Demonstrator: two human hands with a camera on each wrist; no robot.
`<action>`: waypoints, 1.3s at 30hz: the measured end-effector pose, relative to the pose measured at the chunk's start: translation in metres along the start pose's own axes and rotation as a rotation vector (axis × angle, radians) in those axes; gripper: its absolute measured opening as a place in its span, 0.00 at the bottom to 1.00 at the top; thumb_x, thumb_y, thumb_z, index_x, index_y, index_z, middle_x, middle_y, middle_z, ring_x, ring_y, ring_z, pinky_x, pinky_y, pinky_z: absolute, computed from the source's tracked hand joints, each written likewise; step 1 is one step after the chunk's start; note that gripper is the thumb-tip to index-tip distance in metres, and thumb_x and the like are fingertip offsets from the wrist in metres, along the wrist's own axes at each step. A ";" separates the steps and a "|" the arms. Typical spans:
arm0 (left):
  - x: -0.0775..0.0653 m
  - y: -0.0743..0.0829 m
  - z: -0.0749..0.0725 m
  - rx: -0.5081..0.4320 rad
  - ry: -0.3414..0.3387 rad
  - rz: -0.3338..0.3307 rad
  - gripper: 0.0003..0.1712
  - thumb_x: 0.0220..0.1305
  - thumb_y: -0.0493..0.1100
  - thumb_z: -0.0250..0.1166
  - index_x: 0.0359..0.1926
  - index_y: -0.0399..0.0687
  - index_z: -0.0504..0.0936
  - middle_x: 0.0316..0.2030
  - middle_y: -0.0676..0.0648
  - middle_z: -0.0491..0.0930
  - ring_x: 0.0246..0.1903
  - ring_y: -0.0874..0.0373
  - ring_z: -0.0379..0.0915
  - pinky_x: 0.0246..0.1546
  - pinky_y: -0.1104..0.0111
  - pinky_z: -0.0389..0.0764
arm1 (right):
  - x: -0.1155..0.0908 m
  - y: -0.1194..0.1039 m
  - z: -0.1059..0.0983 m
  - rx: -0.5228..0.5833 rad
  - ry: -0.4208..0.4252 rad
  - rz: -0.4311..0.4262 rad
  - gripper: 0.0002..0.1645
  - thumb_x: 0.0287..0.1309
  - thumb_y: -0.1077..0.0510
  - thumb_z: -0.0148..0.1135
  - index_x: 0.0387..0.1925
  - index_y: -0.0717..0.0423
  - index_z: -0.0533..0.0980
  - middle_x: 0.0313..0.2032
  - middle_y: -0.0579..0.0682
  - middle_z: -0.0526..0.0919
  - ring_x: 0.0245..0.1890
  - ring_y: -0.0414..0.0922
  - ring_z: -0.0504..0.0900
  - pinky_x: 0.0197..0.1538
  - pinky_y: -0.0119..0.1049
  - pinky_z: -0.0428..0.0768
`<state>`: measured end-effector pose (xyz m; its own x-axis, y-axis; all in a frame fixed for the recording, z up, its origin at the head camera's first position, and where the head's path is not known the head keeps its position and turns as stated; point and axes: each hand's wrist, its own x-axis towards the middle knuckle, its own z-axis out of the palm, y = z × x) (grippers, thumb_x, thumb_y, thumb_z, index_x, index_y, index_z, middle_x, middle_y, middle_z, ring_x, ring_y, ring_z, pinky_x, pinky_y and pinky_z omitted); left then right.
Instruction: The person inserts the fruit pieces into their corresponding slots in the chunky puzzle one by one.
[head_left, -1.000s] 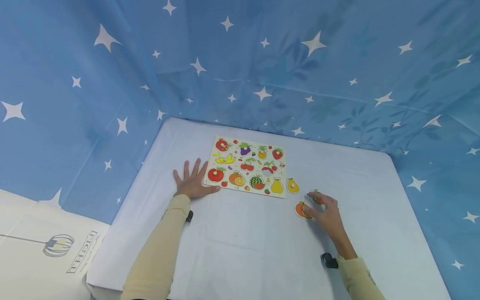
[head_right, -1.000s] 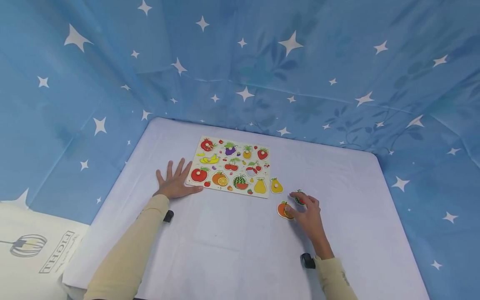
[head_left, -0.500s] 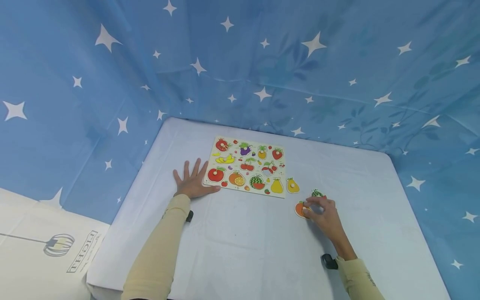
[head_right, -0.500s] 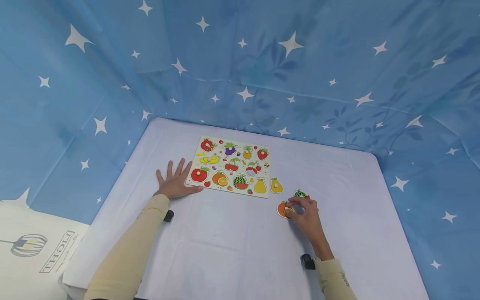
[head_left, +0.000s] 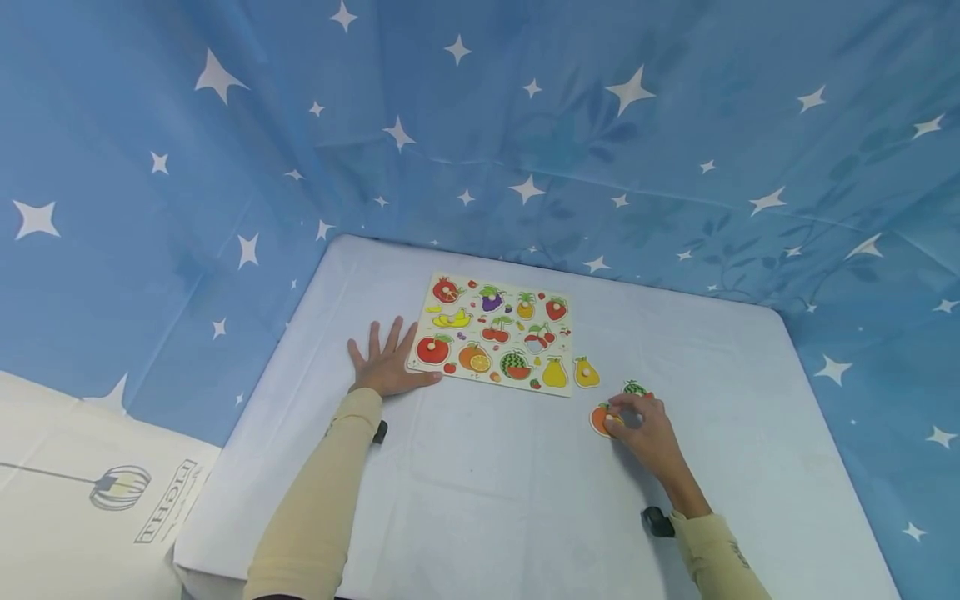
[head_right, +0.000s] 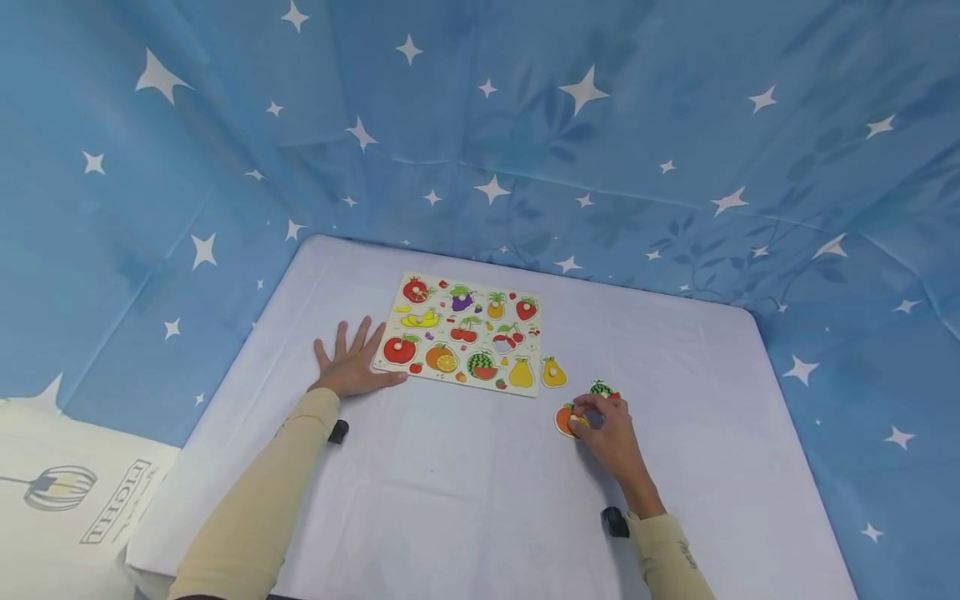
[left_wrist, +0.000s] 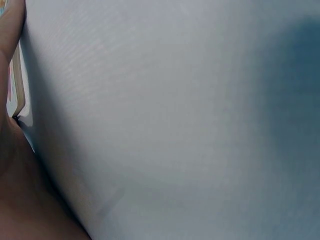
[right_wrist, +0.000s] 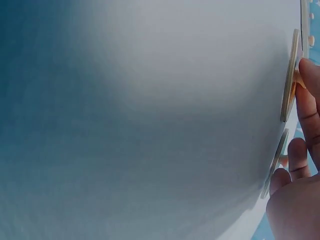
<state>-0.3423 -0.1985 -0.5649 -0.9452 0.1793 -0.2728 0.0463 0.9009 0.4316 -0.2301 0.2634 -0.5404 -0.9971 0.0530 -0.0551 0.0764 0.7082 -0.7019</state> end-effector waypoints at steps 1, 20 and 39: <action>0.000 0.000 0.000 0.000 0.001 -0.001 0.72 0.56 0.83 0.64 0.88 0.61 0.39 0.87 0.47 0.28 0.81 0.35 0.12 0.69 0.27 0.17 | 0.000 0.000 0.000 -0.003 0.000 -0.001 0.21 0.63 0.65 0.74 0.56 0.65 0.80 0.46 0.59 0.86 0.60 0.59 0.67 0.67 0.69 0.62; 0.002 -0.006 0.003 -0.017 0.034 0.010 0.72 0.55 0.82 0.65 0.88 0.61 0.40 0.87 0.47 0.28 0.81 0.36 0.12 0.68 0.27 0.16 | 0.004 -0.008 0.000 -0.035 0.025 -0.004 0.16 0.66 0.64 0.73 0.53 0.65 0.82 0.48 0.60 0.85 0.59 0.58 0.72 0.61 0.61 0.70; 0.002 -0.003 0.003 -0.014 0.011 -0.003 0.72 0.56 0.82 0.66 0.88 0.62 0.40 0.87 0.47 0.28 0.81 0.36 0.12 0.69 0.28 0.17 | 0.032 -0.032 -0.028 -0.063 0.087 -0.032 0.14 0.69 0.62 0.71 0.52 0.64 0.82 0.53 0.64 0.74 0.59 0.64 0.71 0.51 0.56 0.74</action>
<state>-0.3434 -0.1992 -0.5696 -0.9490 0.1717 -0.2645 0.0387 0.8959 0.4426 -0.2646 0.2622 -0.4999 -0.9956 0.0884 0.0301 0.0470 0.7529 -0.6564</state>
